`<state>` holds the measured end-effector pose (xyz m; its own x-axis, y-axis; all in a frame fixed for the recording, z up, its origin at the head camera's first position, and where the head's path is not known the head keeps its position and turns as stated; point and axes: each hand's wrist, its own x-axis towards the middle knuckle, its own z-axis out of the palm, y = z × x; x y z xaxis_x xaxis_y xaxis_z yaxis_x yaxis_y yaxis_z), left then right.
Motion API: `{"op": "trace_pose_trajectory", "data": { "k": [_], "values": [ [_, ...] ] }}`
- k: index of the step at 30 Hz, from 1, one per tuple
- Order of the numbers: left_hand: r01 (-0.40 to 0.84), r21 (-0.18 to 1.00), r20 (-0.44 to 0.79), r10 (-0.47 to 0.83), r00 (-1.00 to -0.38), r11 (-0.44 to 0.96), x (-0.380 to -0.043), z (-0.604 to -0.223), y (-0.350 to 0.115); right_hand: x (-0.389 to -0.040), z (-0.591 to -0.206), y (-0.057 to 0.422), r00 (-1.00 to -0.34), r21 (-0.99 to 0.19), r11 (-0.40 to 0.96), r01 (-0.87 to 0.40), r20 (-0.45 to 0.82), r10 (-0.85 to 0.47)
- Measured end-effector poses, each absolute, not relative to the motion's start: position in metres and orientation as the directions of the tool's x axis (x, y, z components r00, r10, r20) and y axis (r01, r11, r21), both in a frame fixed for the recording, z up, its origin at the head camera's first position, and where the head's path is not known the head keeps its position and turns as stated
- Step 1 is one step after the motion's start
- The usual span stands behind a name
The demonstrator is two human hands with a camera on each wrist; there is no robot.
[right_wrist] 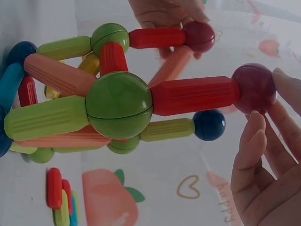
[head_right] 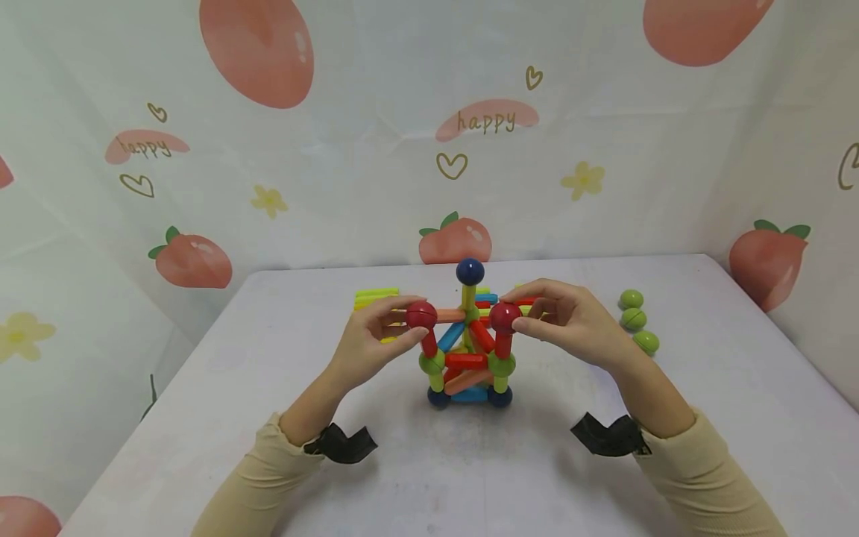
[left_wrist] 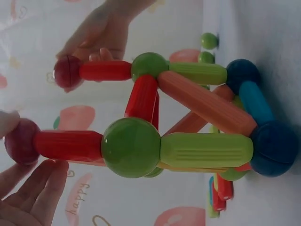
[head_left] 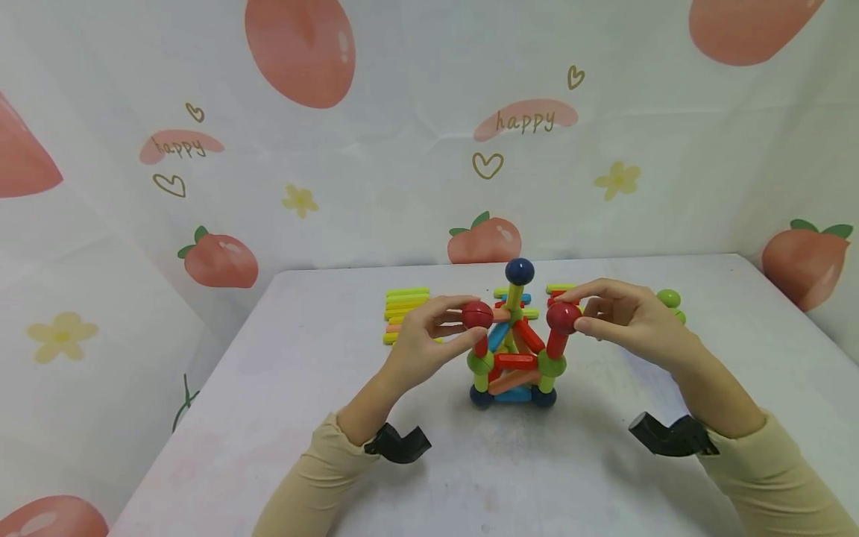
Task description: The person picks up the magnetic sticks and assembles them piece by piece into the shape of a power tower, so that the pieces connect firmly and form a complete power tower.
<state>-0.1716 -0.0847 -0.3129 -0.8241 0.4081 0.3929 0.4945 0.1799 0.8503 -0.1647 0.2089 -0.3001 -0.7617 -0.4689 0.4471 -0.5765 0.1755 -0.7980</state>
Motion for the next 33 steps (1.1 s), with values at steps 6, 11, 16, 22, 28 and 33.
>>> {"op": "trace_pose_trajectory", "data": {
  "k": [6, 11, 16, 22, 28, 33],
  "values": [
    [0.442, 0.879, 0.34, 0.416, -0.844, 0.179, -0.173, -0.313, -0.088, -0.166, -0.302, 0.209, -0.75, -0.795, 0.159, -0.585, 0.457, -0.478],
    [0.428, 0.883, 0.308, 0.448, -0.839, 0.194, -0.183, -0.317, -0.098, -0.166, -0.302, 0.209, -0.727, -0.795, 0.115, -0.596, 0.473, -0.497],
    [0.38, 0.878, 0.229, 0.441, -0.868, 0.29, -0.2, -0.33, -0.117, -0.167, -0.301, 0.209, -0.727, -0.791, 0.12, -0.6, 0.477, -0.494],
    [0.309, 0.841, 0.11, 0.418, -0.902, 0.444, -0.218, -0.352, -0.136, -0.166, -0.301, 0.209, -0.736, -0.799, 0.123, -0.589, 0.469, -0.488],
    [0.264, 0.797, 0.038, 0.391, -0.92, 0.543, -0.231, -0.372, -0.148, -0.166, -0.301, 0.209, -0.735, -0.802, 0.112, -0.586, 0.468, -0.49],
    [0.229, 0.76, -0.012, 0.366, -0.931, 0.608, -0.234, -0.38, -0.152, -0.166, -0.3, 0.208, -0.735, -0.8, 0.119, -0.588, 0.468, -0.49]
  ]
}}
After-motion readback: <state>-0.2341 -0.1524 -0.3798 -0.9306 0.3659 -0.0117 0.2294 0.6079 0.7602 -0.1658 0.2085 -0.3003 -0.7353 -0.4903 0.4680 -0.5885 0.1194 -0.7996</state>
